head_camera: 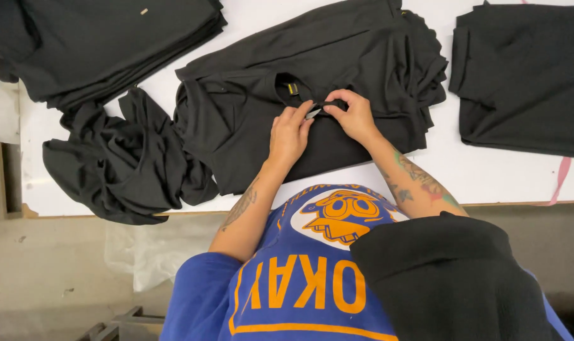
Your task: Trimming loose threads from black t-shirts using small snips on a work table in a factory setting.
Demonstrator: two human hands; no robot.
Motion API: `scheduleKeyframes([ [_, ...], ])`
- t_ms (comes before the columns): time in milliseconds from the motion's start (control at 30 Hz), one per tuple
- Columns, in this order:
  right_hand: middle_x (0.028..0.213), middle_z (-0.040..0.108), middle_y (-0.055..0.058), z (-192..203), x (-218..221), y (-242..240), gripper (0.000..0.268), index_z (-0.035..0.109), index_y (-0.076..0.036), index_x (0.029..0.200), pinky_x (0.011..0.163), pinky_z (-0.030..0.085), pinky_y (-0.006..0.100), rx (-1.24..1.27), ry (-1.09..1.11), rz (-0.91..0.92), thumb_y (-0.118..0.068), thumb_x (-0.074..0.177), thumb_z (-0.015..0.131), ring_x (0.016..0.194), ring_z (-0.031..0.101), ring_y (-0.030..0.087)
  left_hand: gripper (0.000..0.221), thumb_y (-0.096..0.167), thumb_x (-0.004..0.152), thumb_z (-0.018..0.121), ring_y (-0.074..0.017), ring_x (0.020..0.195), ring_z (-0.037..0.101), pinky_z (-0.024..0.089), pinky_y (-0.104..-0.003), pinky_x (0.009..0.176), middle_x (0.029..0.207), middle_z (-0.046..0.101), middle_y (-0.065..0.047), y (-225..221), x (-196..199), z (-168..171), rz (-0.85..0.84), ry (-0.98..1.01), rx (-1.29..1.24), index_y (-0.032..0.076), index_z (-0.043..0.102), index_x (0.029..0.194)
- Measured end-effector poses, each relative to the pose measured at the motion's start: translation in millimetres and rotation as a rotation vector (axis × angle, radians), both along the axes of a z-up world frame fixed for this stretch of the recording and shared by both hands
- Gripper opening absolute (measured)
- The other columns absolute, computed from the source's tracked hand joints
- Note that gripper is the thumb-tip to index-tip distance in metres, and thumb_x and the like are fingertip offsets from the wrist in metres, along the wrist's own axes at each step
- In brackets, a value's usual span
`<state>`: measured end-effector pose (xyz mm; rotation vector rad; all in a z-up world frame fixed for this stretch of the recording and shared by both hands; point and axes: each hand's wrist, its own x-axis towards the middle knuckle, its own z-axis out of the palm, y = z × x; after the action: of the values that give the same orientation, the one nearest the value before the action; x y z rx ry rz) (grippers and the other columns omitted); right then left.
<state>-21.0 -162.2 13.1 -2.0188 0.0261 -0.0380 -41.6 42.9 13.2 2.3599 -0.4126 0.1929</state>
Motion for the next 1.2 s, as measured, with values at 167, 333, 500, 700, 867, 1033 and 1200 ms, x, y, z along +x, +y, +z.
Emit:
scheduleKeyframes([
  [167, 0.107, 0.072, 0.001, 5, -3, 2, 0.021, 0.078, -0.018, 0.108, 0.103, 0.049, 0.036, 0.014, 0.017, -0.028, -0.014, 0.087, 0.084, 0.116, 0.066, 0.021, 0.038, 0.026, 0.101, 0.069, -0.0196, 0.098, 0.073, 0.052, -0.034, 0.087, 0.104, 0.073, -0.003, -9, 1, -9, -0.019, -0.048, -0.014, 0.02, 0.066, 0.139],
  [333, 0.104, 0.072, 0.005, 3, -2, 1, 0.02, 0.077, -0.015, 0.106, 0.101, 0.05, 0.038, 0.03, -0.01, 0.0, -0.012, 0.087, 0.083, 0.114, 0.066, 0.024, 0.035, 0.025, 0.101, 0.069, -0.0207, 0.094, 0.073, 0.052, -0.035, 0.084, 0.101, 0.074, -0.006, -13, 10, -20, -0.037, -0.064, -0.01, 0.015, 0.067, 0.135],
  [500, 0.105, 0.072, 0.007, 3, 0, 0, 0.02, 0.076, -0.012, 0.105, 0.1, 0.05, 0.039, 0.024, 0.01, 0.018, -0.01, 0.086, 0.082, 0.113, 0.067, 0.026, 0.035, 0.024, 0.102, 0.068, -0.0214, 0.094, 0.072, 0.051, -0.034, 0.082, 0.1, 0.073, -0.006, -13, 12, -19, -0.061, -0.127, 0.01, 0.015, 0.067, 0.136],
  [700, 0.105, 0.073, 0.008, 5, 3, -1, 0.021, 0.077, -0.012, 0.105, 0.1, 0.05, 0.04, 0.03, 0.044, 0.027, -0.012, 0.085, 0.083, 0.113, 0.067, 0.026, 0.035, 0.024, 0.103, 0.067, -0.0228, 0.093, 0.071, 0.05, -0.034, 0.08, 0.098, 0.072, -0.006, -12, 17, -21, -0.092, -0.182, 0.017, 0.017, 0.067, 0.137],
  [867, 0.105, 0.073, 0.009, 8, 2, 0, 0.021, 0.076, -0.01, 0.105, 0.101, 0.05, 0.041, 0.05, 0.061, 0.025, -0.011, 0.085, 0.082, 0.114, 0.067, 0.026, 0.033, 0.024, 0.104, 0.065, -0.0224, 0.091, 0.071, 0.05, -0.033, 0.079, 0.095, 0.072, -0.005, -13, 16, -21, -0.107, -0.176, 0.009, 0.017, 0.067, 0.136],
  [1033, 0.106, 0.072, 0.01, 15, 0, 2, 0.02, 0.076, -0.009, 0.105, 0.102, 0.049, 0.043, 0.046, 0.06, 0.04, -0.01, 0.086, 0.081, 0.115, 0.066, 0.029, 0.029, 0.022, 0.103, 0.066, -0.0233, 0.09, 0.072, 0.053, -0.032, 0.079, 0.094, 0.073, -0.005, -14, 15, -23, -0.081, -0.151, -0.047, 0.017, 0.071, 0.131],
  [1200, 0.106, 0.072, 0.008, 13, 0, 2, 0.021, 0.076, -0.012, 0.106, 0.102, 0.049, 0.041, 0.046, 0.053, 0.037, -0.009, 0.085, 0.08, 0.116, 0.065, 0.027, 0.031, 0.02, 0.101, 0.07, -0.0263, 0.089, 0.073, 0.059, -0.034, 0.079, 0.095, 0.072, -0.009, -15, 15, -19, 0.044, 0.013, -0.243, 0.015, 0.069, 0.131],
])
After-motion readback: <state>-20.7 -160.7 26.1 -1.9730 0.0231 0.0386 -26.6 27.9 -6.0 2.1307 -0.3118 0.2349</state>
